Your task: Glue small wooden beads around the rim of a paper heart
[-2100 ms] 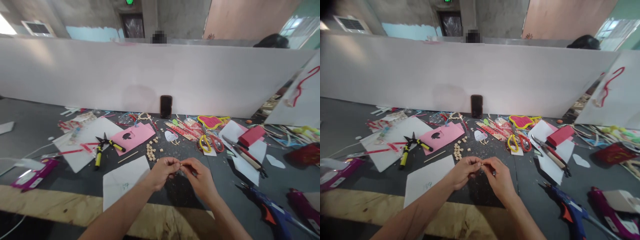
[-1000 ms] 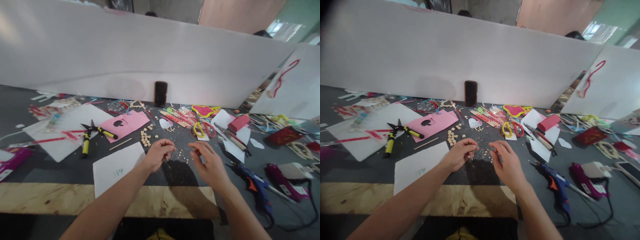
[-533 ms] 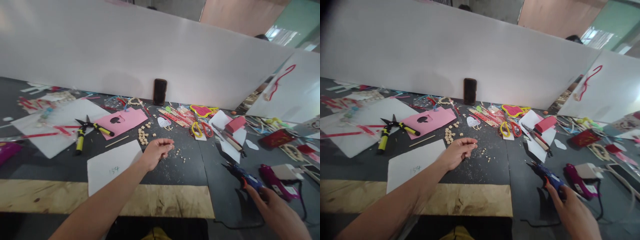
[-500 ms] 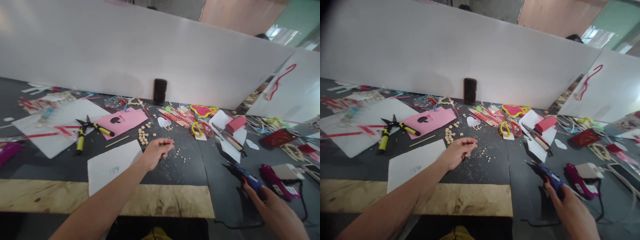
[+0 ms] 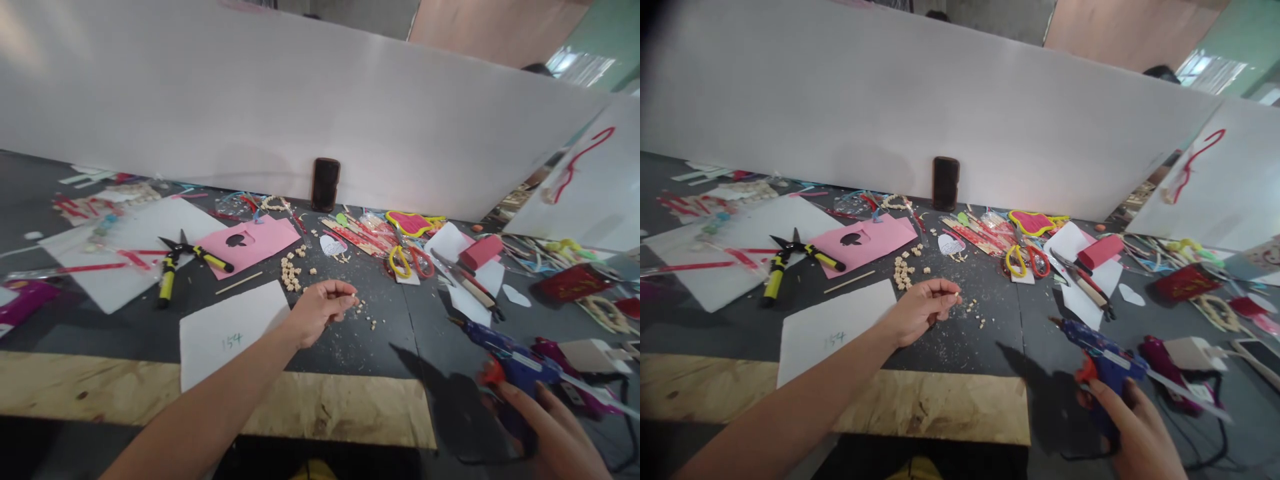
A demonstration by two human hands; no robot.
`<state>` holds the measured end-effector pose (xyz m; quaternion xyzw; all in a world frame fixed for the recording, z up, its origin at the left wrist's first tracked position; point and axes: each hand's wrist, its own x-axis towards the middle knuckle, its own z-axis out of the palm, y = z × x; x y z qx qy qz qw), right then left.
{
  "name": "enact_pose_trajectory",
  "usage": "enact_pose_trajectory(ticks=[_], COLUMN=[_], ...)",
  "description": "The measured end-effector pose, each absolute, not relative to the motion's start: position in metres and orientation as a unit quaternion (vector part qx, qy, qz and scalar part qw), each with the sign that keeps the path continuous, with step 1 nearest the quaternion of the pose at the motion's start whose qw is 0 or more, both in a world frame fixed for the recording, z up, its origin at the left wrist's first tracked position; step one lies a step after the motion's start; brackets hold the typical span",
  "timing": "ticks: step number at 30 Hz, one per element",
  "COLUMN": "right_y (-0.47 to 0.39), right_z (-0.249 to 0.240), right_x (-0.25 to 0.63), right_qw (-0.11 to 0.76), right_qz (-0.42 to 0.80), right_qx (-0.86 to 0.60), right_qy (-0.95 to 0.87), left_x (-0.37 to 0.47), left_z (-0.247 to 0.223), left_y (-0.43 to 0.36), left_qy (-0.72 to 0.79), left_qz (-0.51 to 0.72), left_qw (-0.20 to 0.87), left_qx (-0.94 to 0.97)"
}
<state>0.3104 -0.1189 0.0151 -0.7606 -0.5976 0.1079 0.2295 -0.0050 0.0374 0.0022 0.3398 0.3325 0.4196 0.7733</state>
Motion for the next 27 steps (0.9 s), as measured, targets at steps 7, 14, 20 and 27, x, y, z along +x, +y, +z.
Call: enact_pose_trajectory(ticks=[7, 14, 20, 27], right_y=[-0.079, -0.067, -0.074, -0.075], right_z=[0.017, 0.001, -0.016, -0.02], right_x=[0.226, 0.186, 0.188, 0.191], right_qw=[0.461, 0.566, 0.543, 0.543], right_qz=[0.443, 0.527, 0.485, 0.463], right_qx=[-0.637, -0.548, -0.6, -0.613], right_qy=[-0.431, -0.318, -0.332, -0.339], left_x=[-0.006, -0.007, -0.006, -0.005], left_z=[0.004, 0.001, -0.001, -0.004], left_y=[0.036, 0.038, 0.038, 0.038], left_qy=[0.296, 0.309, 0.335, 0.356], left_qz=[0.408, 0.415, 0.405, 0.397], left_qw=[0.795, 0.799, 0.776, 0.763], left_qx=[0.337, 0.306, 0.348, 0.365])
